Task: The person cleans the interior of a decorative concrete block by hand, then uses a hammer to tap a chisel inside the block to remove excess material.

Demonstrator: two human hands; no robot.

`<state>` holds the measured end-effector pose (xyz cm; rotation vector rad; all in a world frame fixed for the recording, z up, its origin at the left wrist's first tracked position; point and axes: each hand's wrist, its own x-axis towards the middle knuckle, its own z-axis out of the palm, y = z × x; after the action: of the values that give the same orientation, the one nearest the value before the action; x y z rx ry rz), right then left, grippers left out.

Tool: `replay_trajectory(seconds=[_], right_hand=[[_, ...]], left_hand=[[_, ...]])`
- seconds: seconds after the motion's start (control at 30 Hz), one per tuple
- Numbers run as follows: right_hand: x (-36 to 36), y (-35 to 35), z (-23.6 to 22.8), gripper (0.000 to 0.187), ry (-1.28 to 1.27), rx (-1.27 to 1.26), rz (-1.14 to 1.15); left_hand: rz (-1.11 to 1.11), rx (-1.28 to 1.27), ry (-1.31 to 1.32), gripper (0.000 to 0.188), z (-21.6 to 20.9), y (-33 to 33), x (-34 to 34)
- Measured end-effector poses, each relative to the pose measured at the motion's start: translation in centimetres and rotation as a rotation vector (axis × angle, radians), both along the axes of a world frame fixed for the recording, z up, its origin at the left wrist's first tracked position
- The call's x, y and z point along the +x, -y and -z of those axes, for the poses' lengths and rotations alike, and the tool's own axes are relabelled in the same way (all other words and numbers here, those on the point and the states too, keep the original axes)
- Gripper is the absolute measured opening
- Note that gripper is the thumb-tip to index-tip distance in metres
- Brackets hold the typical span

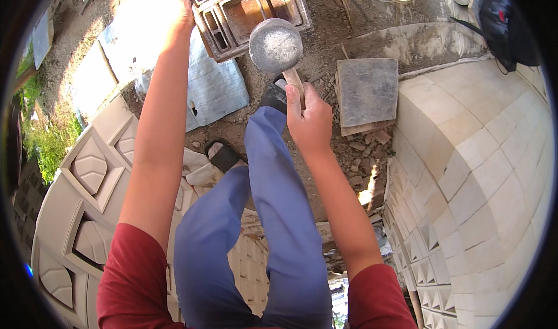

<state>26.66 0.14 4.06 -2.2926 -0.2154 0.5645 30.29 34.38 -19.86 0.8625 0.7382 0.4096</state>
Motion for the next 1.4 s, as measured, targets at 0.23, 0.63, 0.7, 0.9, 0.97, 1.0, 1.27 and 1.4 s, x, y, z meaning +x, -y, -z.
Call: replay_trajectory(seconds=[0.23, 0.63, 0.7, 0.9, 0.97, 1.0, 1.27, 1.4], right_hand=[[1.8, 0.0, -0.9, 0.043, -0.044, -0.07, -0.011], [6.6, -0.6, -0.8, 0.046, -0.014, 0.019, 0.125], [6.8, -0.7, -0.5, 0.047, 0.02, 0.025, 0.092], [6.9, -0.7, -0.4, 0.049, -0.025, -0.111, 0.032], [6.6, -0.6, -0.7, 0.048, -0.002, -0.079, 0.043], [6.5, -0.5, -0.7, 0.048, 0.022, -0.051, 0.055], [6.9, -0.5, -1.0, 0.047, 0.049, -0.108, 0.034], [7.7, -1.5, -0.8, 0.045, -0.002, -0.211, -0.004]], left_hand=[[0.051, -0.047, -0.013, 0.06, 1.8, -0.2, -0.4], [-0.098, 0.266, 0.038, 0.03, -4.6, 1.8, 0.3], [-0.133, 0.142, 0.003, 0.031, -5.5, 1.9, 0.2], [-0.113, 0.266, -0.03, 0.032, -4.9, 0.9, -0.3], [-0.082, 0.379, -0.067, 0.032, -4.4, 0.4, -0.5], [-0.082, 0.364, -0.065, 0.032, -4.3, 0.3, -0.5], [-0.103, 0.187, -0.074, 0.032, -4.6, 0.7, 0.0], [-0.108, 0.092, -0.02, 0.032, -3.9, -0.5, -0.7]])
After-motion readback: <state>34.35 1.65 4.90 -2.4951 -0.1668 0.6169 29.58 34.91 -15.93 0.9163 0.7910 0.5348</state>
